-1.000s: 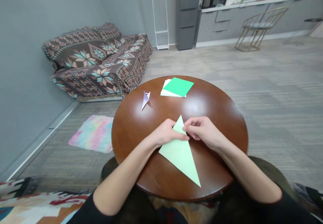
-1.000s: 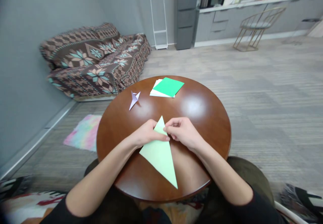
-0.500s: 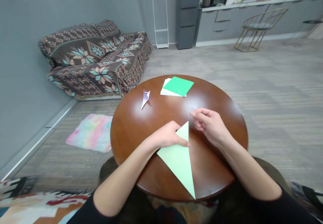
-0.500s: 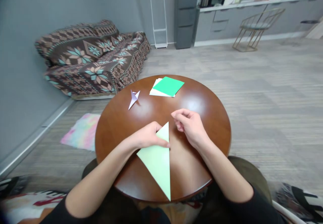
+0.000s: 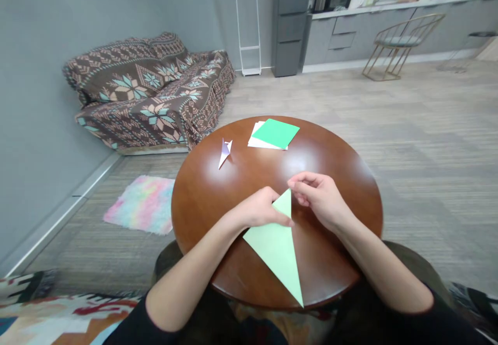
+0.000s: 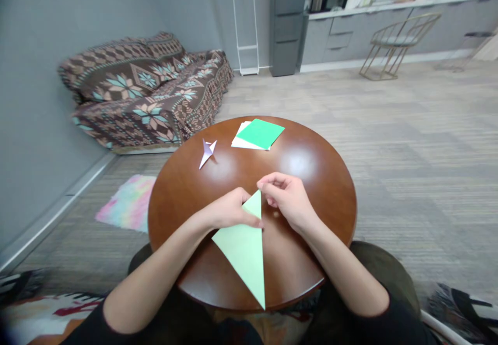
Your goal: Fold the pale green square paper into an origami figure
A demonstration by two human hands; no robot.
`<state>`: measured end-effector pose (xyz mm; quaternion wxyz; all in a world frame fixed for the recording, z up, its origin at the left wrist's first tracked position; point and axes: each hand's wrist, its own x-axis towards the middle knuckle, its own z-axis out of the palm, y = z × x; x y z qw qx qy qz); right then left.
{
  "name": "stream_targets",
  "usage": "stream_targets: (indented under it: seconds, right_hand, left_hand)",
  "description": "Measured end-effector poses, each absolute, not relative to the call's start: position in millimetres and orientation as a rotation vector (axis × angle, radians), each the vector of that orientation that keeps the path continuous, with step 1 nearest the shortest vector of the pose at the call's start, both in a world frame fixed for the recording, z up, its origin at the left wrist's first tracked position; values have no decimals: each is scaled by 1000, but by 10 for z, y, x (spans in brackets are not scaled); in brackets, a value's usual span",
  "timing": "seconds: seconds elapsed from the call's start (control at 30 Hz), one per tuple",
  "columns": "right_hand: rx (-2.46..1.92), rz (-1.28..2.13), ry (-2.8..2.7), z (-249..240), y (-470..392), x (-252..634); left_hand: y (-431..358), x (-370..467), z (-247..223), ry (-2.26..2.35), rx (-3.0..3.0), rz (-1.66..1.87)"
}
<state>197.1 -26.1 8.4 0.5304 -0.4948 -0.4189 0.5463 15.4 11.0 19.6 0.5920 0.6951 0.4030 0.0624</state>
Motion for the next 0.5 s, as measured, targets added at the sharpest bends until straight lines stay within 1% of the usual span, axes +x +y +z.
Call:
stream_targets:
  seconds: [0.07,0.13,0.3,0.4,0.5]
  right_hand:
    - [-1152,1274,-946,78,-247,1992]
    - [-1153,1235,-951,77,-250,2007]
    - [-1238,1207,-1273,76,-318,1982]
    - [-1252,1173,-1393,59,-339,1971]
    - [-1263,1151,-1423,41,-334,1991]
  left_hand:
    - [98,160,173,950,1622,151]
    - [87,173,140,962,1591,231]
    - [108,201,63,1039,1320,694]
    - [154,187,43,1043,1245,873]
    - [214,150,49,955,1181,1047]
